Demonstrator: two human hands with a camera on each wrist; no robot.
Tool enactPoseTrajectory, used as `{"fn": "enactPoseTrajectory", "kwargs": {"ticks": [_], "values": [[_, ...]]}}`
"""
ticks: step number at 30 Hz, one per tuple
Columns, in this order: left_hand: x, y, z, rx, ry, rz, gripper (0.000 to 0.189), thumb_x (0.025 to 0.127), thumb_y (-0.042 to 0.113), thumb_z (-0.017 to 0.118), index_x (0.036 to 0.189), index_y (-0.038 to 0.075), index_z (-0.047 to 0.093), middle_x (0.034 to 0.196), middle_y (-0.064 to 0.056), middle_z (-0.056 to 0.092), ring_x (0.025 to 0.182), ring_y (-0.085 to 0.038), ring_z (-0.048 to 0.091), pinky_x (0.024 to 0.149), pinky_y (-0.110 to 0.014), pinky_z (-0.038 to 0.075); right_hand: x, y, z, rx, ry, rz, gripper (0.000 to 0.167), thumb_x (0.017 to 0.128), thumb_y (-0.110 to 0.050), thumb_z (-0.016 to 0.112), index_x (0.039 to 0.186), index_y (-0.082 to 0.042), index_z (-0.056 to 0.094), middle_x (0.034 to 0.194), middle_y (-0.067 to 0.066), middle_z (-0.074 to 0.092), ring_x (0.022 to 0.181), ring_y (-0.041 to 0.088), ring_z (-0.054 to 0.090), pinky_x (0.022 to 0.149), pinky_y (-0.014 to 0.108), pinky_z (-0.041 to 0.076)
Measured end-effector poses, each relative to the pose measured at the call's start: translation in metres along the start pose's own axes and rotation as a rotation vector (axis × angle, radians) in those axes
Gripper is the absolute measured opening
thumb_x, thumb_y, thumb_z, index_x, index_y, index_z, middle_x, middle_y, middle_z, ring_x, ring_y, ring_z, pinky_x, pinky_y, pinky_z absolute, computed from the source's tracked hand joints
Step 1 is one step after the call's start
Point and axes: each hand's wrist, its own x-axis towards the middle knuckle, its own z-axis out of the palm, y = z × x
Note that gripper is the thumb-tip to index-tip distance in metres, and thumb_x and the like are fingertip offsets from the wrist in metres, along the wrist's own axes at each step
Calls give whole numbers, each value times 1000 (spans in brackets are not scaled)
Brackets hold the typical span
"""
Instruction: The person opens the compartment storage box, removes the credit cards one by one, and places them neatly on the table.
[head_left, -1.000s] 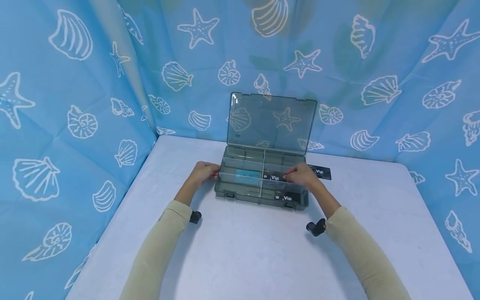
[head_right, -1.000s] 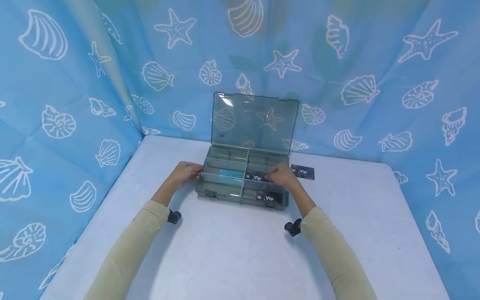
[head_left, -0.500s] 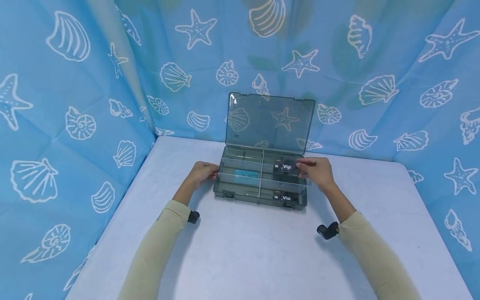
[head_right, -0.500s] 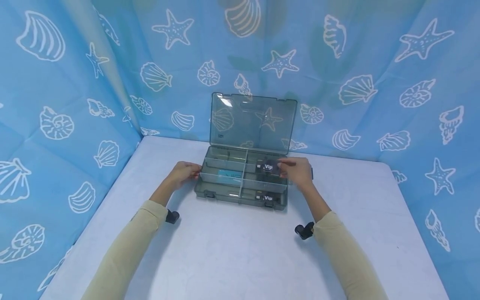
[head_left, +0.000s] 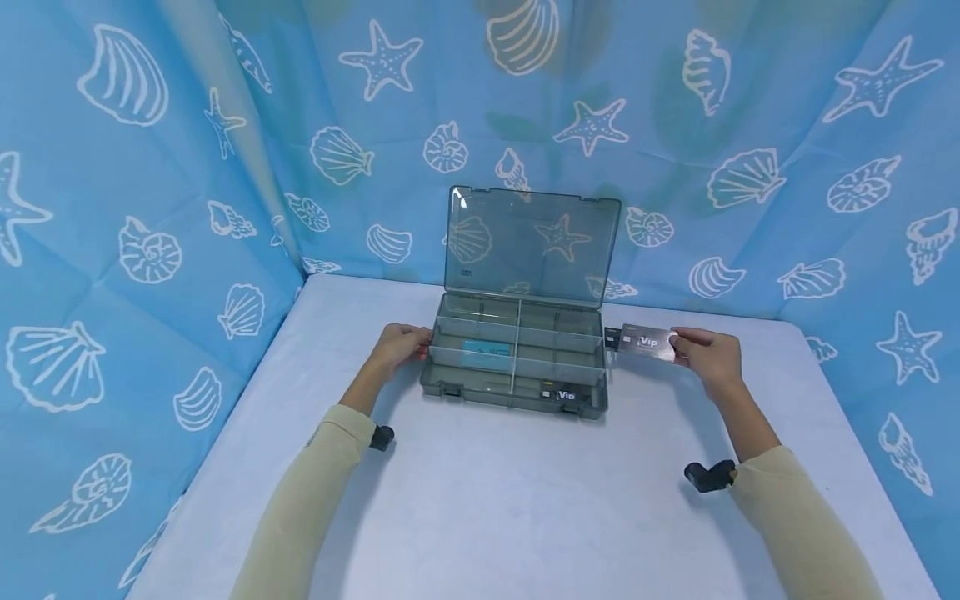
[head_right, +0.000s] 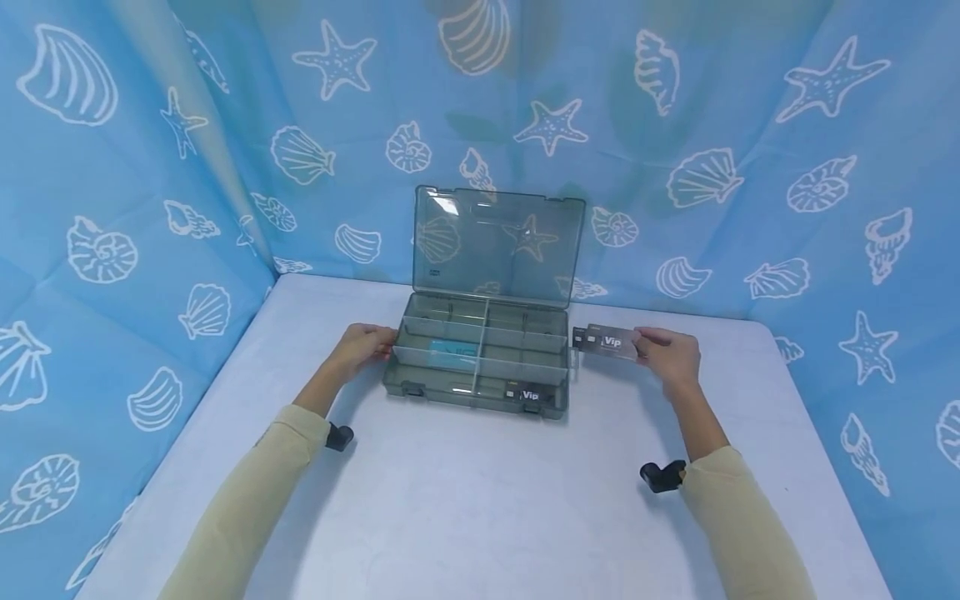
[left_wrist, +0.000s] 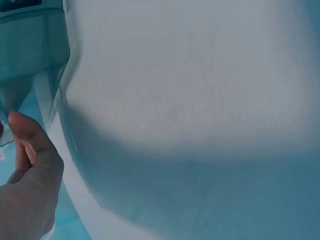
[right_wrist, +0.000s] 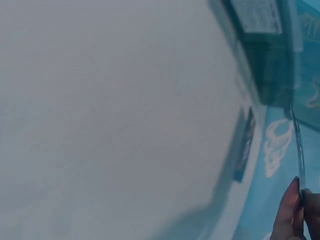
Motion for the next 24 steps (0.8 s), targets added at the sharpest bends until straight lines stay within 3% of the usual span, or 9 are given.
{"fn": "enactPoseTrajectory", "kwargs": {"ticks": [4,9,14,24], "values": [[-2,0,1,52,36,0,36,94,21,65,119,-3,60,110,-15,62,90,-22,63,84,-34,54,4,20,4,-95,-18,43,34,99,-14,56,128,5,59,128,26,56,90,14,66,73,22,56],[-2,-1,2,82,55,0,36,92,23,67,119,0,61,111,-13,61,95,-24,63,85,-34,54,9,35,17,-181,-47,86,35,96,-17,62,124,4,61,125,25,58,103,31,64,74,30,56],[-3,-2,2,94,52,9,35,92,23,68,117,0,62,112,-14,61,96,-24,62,85,-33,54,9,36,27,-283,-30,85,40,90,-21,70,120,4,64,120,25,61,109,37,57,73,32,49],[-2,-2,0,99,44,44,30,92,21,68,112,-1,65,109,-15,62,93,-25,63,84,-35,54,17,28,37,-448,-19,9,51,80,-24,82,113,9,62,103,23,60,94,35,53,77,42,49]]}}
